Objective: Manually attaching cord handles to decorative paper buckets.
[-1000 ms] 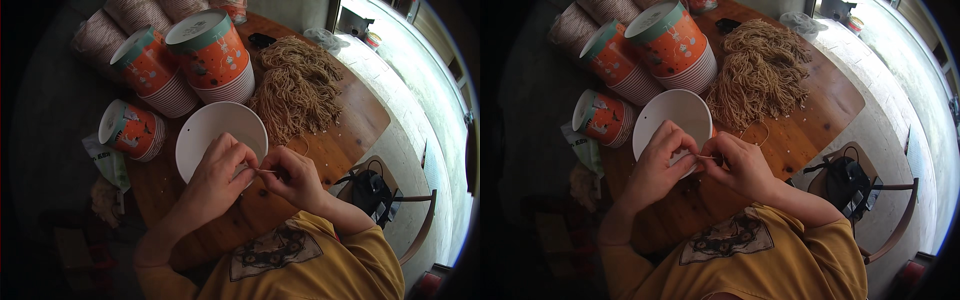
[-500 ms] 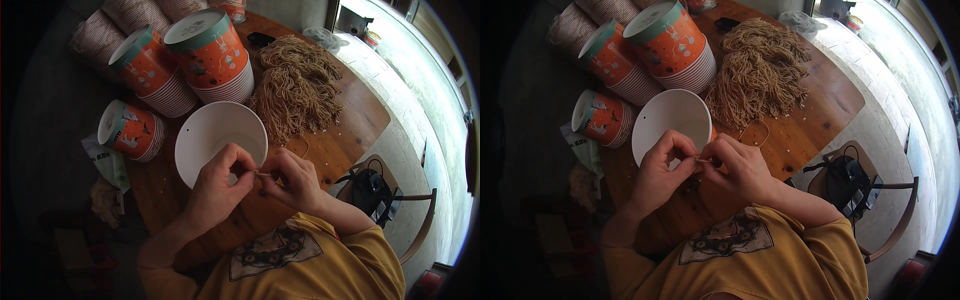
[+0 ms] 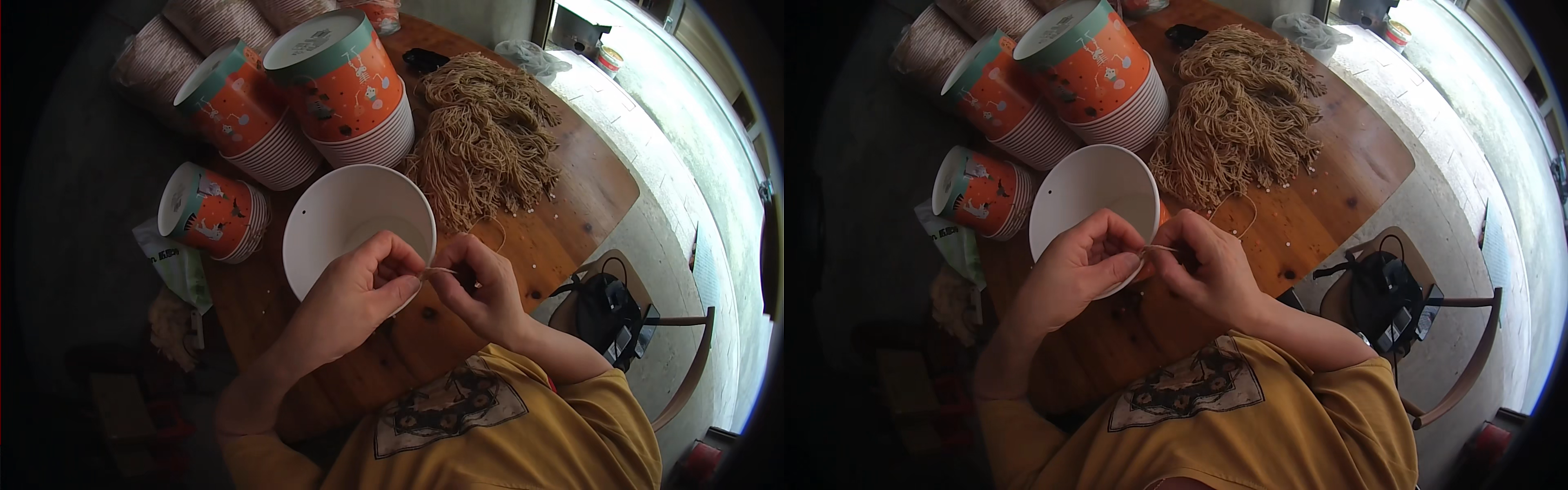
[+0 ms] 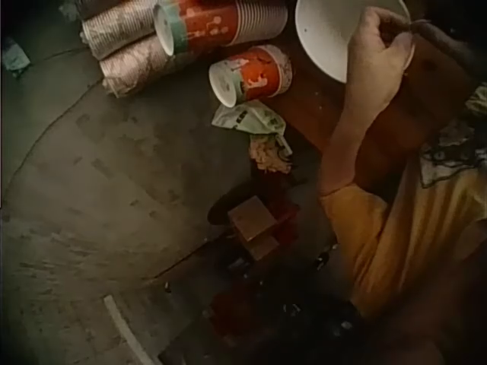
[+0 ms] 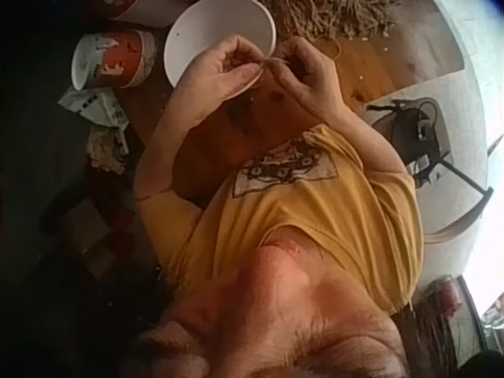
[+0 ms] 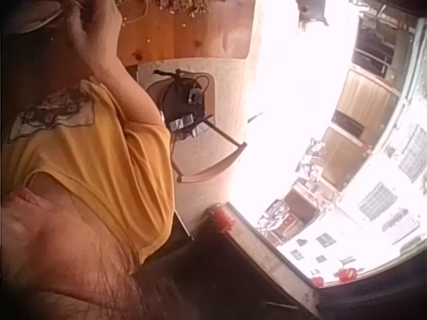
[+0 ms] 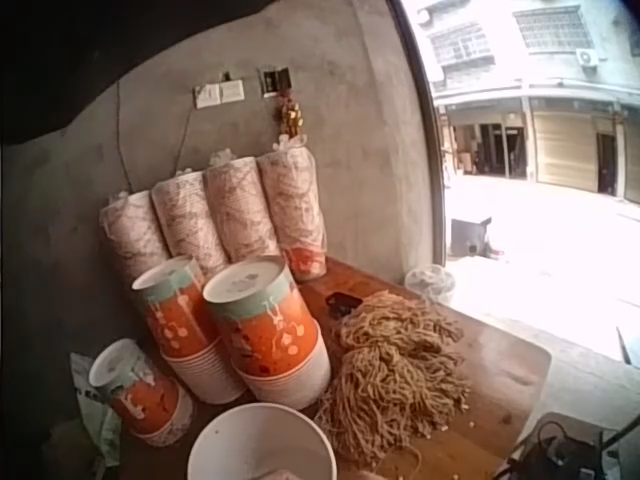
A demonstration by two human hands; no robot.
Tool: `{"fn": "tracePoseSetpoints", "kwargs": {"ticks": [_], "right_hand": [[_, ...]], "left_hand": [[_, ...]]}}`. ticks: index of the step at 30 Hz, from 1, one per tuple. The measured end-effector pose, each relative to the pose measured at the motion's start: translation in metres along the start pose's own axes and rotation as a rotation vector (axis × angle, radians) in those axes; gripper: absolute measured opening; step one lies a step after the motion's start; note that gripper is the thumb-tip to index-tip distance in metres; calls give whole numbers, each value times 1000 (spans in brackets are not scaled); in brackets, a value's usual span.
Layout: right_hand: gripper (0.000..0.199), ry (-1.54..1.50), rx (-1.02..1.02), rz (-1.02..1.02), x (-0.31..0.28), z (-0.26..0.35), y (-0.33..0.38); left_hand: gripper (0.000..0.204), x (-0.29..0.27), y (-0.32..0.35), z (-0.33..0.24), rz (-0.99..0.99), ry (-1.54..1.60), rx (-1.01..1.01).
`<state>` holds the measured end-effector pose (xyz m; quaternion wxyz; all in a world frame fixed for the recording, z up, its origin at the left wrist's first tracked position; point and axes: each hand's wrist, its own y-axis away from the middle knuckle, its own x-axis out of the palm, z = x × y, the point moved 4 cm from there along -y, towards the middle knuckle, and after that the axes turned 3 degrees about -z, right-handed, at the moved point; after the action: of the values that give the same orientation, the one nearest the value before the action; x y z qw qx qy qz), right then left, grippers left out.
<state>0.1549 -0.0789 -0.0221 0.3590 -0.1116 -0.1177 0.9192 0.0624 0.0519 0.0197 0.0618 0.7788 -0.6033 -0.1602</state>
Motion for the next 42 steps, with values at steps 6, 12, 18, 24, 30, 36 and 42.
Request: {"fn": "tracePoseSetpoints", "kwargs": {"ticks": [6,12,18,24,30,36,42], "right_hand": [[11,-15,30,19,1,1,-1],[11,-1,7,17,1,2,-2],[11,-49,15,1,3,1,-1],[12,-70,55,3,4,-3,1],[18,100,-5,-88,3,3,1],[24,186,-312,-112,2,13,2],[21,445,-543,-128,1,16,0]], "left_hand": [[9,0,-1,-3,40,18,-92],[10,1,-3,-2,53,137,-155],[12,0,-2,1,31,64,-89],[15,0,-3,3,49,178,-121],[15,-4,-6,7,71,318,-193],[15,-3,-5,5,67,337,-191],[15,-1,-6,6,62,374,-163]]}}
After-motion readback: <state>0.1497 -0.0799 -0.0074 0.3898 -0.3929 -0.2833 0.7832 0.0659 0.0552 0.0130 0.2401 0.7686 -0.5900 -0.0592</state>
